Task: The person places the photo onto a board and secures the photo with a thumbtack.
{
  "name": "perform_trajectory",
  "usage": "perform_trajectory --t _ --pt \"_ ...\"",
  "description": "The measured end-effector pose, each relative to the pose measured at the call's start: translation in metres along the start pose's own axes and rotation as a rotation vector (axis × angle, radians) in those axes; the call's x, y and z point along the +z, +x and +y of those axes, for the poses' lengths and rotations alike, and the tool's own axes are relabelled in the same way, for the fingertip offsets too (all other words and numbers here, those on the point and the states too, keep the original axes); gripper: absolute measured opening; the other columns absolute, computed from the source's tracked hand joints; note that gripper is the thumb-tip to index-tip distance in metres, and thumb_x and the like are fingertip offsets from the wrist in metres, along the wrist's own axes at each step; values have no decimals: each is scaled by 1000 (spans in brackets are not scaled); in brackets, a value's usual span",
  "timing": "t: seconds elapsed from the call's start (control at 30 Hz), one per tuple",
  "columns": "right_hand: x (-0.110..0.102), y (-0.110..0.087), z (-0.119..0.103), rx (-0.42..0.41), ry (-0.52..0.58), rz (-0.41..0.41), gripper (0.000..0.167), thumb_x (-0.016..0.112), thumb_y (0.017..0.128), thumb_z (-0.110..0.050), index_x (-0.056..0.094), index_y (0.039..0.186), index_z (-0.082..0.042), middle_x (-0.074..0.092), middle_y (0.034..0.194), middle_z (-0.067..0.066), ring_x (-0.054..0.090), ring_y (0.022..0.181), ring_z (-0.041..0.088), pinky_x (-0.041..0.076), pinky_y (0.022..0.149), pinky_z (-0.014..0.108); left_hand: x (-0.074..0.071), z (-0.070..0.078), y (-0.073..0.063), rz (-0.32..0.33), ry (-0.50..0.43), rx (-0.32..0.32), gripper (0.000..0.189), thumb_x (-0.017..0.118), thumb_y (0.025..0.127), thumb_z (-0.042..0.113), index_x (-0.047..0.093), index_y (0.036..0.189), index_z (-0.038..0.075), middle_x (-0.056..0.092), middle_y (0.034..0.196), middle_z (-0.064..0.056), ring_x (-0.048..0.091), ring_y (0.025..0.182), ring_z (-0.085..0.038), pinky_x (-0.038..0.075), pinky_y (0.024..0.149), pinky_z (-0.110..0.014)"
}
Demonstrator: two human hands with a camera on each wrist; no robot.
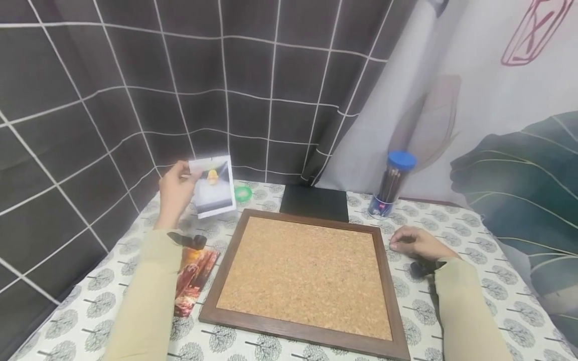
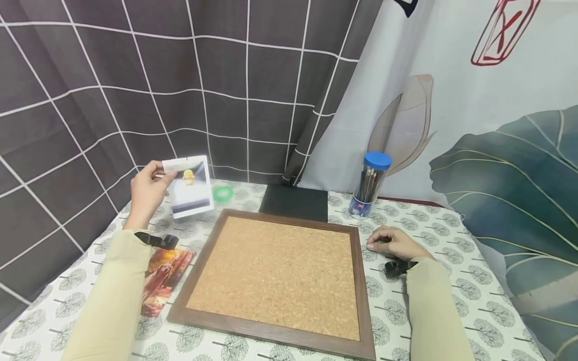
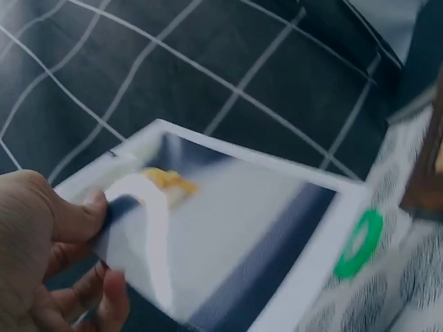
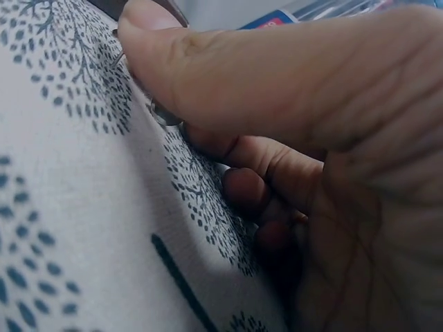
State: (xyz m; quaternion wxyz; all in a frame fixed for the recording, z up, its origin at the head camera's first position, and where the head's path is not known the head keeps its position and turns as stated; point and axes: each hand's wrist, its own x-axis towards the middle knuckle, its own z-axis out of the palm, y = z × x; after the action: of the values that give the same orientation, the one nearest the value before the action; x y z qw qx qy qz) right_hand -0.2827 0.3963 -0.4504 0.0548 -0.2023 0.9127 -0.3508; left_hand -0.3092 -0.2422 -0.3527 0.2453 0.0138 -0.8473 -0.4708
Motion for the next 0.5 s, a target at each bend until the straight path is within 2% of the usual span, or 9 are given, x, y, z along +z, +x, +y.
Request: perform_trajectory --t 0.03,0.1,0.17,0.23,0.37,0.5 --pt "0 0 -1 -5 -4 -2 8 74 92 -25 73 99 -22 68 109 -1 59 104 12 40 97 45 1 3 0 -3 -49 -10 31 67 98 27 60 120 6 68 120 -17 67 85 -22 58 74 -36" --pt "1 0 -1 -12 -5 1 6 74 92 -24 74 97 -21 67 110 2 57 105 12 38 98 47 5 8 -1 -54 -137 -23 35 69 97 26 57 125 9 67 121 -17 68 78 -16 59 65 -33" --pt "1 0 -2 -18 -7 3 4 74 91 -23 75 95 -21 65 111 3 55 106 11 36 99 49 13 12 -3 -146 -205 -29 41 70 95 23 53 131 11 65 123 -18 67 75 -16 59 65 -35" --pt "1 -1 -2 -16 1 1 3 74 91 -21 75 94 -20 65 111 5 54 106 11 36 99 48 24 15 -6 -250 -232 -26 48 71 94 21 51 137 12 64 123 -19 67 78 -18 60 68 -39" --pt "2 -3 -3 -24 14 -14 4 73 92 -19 76 92 -17 63 111 7 52 106 11 36 98 44 48 19 -15 -410 -208 8 50 71 95 21 52 140 12 61 125 -20 68 80 -26 59 74 -51" --pt "1 -3 -5 -37 16 -21 5 73 91 -17 77 91 -16 61 110 7 50 106 9 36 96 33 68 21 -24 -509 -146 7 49 70 95 26 53 140 17 57 130 -22 68 79 -29 59 72 -50"
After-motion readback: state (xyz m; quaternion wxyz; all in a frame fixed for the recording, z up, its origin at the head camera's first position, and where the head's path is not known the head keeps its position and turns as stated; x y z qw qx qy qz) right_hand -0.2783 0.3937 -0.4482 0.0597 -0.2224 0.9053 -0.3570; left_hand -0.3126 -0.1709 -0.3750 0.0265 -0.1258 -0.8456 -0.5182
